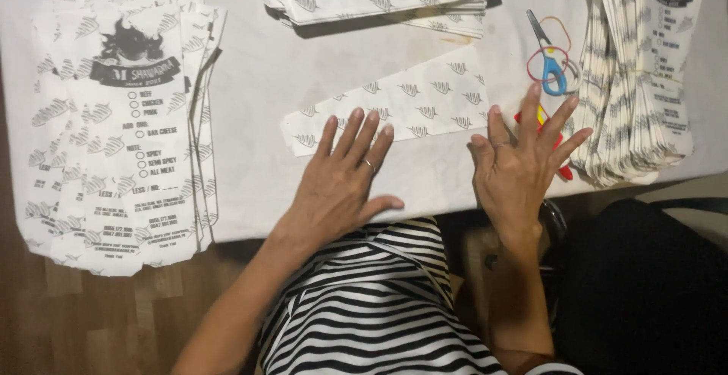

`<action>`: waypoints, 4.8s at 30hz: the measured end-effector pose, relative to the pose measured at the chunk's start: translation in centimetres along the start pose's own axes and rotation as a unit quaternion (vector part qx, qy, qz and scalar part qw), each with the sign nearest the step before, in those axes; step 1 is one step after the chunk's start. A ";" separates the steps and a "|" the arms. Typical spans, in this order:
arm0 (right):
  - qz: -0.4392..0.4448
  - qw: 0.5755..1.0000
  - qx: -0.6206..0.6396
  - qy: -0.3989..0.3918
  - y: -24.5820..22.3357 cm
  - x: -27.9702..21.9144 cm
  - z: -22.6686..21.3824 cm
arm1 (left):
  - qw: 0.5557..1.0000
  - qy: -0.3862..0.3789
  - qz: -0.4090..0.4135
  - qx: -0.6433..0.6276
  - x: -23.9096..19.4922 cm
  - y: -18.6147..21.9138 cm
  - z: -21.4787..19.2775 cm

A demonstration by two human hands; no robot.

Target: Manually assembling paper bags by applying glue to the edges and folding them into shape.

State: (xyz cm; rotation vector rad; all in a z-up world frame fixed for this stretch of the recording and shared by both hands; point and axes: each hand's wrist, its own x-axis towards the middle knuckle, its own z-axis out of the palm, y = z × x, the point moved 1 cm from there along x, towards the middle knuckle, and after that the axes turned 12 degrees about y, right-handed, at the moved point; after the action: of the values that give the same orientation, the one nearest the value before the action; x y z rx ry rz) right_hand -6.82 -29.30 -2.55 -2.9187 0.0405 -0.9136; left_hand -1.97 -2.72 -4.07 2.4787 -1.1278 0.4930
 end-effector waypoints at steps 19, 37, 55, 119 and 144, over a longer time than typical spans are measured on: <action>-0.227 0.959 0.145 0.092 -2.7 15.1 13.1 | 0.856 0.190 -0.433 -0.208 -8.1 -3.0 -11.6; 0.081 0.994 -0.062 -0.044 7.5 2.1 -2.2 | 0.942 0.264 -0.187 0.089 -3.1 -6.7 -8.1; 0.345 0.770 0.492 0.213 2.6 0.6 -0.4 | 0.994 0.062 -0.040 -0.079 3.9 -4.8 -2.4; 0.396 0.650 0.643 0.089 -5.7 2.7 7.0 | 0.929 -0.008 -0.262 -0.262 5.5 -8.2 -3.5; -0.059 0.961 0.261 0.071 -0.5 3.1 0.8 | 0.986 0.161 -0.053 0.006 2.7 -2.6 -2.0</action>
State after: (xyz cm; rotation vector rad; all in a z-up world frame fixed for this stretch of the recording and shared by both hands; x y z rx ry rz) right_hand -3.81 -28.86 -1.46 -2.3849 -0.3195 -0.9724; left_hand 1.38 -1.93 -1.62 2.3437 -0.8624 0.8337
